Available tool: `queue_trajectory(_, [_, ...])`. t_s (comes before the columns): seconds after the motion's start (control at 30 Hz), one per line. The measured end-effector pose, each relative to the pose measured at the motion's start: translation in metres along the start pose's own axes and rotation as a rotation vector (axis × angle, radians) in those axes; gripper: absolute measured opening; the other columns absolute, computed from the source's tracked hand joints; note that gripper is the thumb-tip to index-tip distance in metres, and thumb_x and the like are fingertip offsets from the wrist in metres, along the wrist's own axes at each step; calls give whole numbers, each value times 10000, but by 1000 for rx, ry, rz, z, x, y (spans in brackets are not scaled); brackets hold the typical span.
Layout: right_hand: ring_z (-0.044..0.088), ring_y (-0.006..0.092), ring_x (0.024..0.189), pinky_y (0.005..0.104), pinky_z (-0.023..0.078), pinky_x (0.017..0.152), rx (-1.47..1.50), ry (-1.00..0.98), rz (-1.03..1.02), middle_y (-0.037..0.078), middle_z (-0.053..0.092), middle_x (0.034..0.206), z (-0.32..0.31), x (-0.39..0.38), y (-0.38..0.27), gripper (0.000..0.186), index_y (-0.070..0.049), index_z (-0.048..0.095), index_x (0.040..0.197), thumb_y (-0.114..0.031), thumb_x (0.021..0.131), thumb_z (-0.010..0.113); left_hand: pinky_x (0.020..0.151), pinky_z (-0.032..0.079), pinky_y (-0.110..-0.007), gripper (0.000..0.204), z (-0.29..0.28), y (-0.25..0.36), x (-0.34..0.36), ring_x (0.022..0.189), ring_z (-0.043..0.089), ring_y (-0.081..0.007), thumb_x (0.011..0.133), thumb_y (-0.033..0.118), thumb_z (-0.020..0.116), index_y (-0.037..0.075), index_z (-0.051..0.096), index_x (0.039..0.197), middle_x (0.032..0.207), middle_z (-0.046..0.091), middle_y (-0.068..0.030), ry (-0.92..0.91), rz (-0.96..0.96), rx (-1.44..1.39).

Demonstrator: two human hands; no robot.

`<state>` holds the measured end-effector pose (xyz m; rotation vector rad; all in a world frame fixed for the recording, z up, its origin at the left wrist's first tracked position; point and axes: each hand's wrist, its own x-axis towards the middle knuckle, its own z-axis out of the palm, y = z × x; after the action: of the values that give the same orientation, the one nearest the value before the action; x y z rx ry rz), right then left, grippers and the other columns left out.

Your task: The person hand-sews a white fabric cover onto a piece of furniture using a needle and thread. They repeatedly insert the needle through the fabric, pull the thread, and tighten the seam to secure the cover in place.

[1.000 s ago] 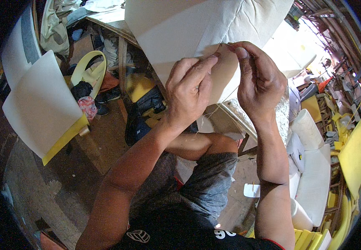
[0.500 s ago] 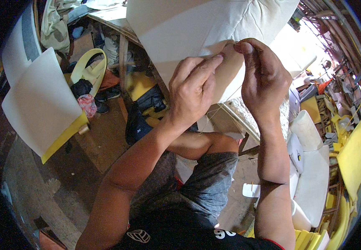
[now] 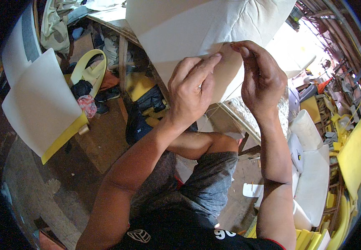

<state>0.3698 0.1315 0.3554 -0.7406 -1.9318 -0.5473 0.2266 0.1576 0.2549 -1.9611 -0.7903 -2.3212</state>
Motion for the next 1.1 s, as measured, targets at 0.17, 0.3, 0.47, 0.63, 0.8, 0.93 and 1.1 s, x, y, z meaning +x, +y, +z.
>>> queue_trajectory(0.17, [749, 329, 896, 373, 590, 795, 10, 5, -13, 152, 753, 1010, 4, 0, 0, 208, -24, 707, 1102, 50, 910, 677, 820, 560, -367, 294, -2, -4, -1, 913, 697, -279, 931, -24, 637, 18, 743, 1201, 1033, 707, -155, 21, 5, -4])
queue_trajectory(0.3, [748, 333, 905, 374, 589, 803, -12, -7, -39, 153, 750, 1038, 3, -5, 3, 259, -28, 707, 1113, 77, 880, 668, 818, 558, -363, 285, -3, 0, -2, 911, 693, -276, 928, -30, 640, 11, 745, 1190, 1016, 701, -149, 6, -17, 12])
queue_trajectory(0.47, [745, 340, 915, 381, 588, 809, -5, 19, -71, 153, 745, 1050, 4, -9, 6, 271, -36, 708, 1120, 77, 878, 663, 813, 557, -365, 275, 0, 1, -3, 908, 694, -278, 937, -23, 641, 13, 745, 1189, 1009, 697, -150, 18, -22, 2])
queue_trajectory(0.63, [746, 341, 884, 373, 587, 772, -20, -33, 20, 153, 751, 1009, 0, 4, -4, 167, -42, 719, 1090, -7, 934, 672, 810, 559, -369, 290, -3, -3, -1, 906, 696, -284, 934, -21, 645, 26, 743, 1203, 1019, 705, -151, 18, 2, 16])
queue_trajectory(0.8, [747, 348, 831, 368, 584, 738, 4, -135, 102, 157, 757, 942, -6, 19, -7, 106, -35, 728, 1057, -81, 978, 673, 810, 560, -374, 307, 0, -3, -1, 907, 700, -284, 928, -24, 647, 37, 743, 1212, 1031, 714, -147, 45, 12, 3])
queue_trajectory(0.93, [753, 340, 846, 369, 588, 749, 91, -131, 159, 153, 761, 950, -9, 22, -5, 113, -36, 724, 1071, -69, 977, 672, 817, 559, -373, 300, 0, 2, 0, 910, 701, -280, 929, -20, 648, 37, 744, 1207, 1034, 716, -145, 50, -16, -16])
queue_trajectory(1.1, [756, 336, 888, 372, 593, 777, 48, -19, 12, 155, 762, 1001, 0, 2, 1, 164, -39, 720, 1093, -9, 940, 671, 832, 555, -373, 299, -2, 2, -1, 927, 698, -278, 929, -24, 640, 26, 742, 1206, 1044, 714, -150, 14, -62, -15])
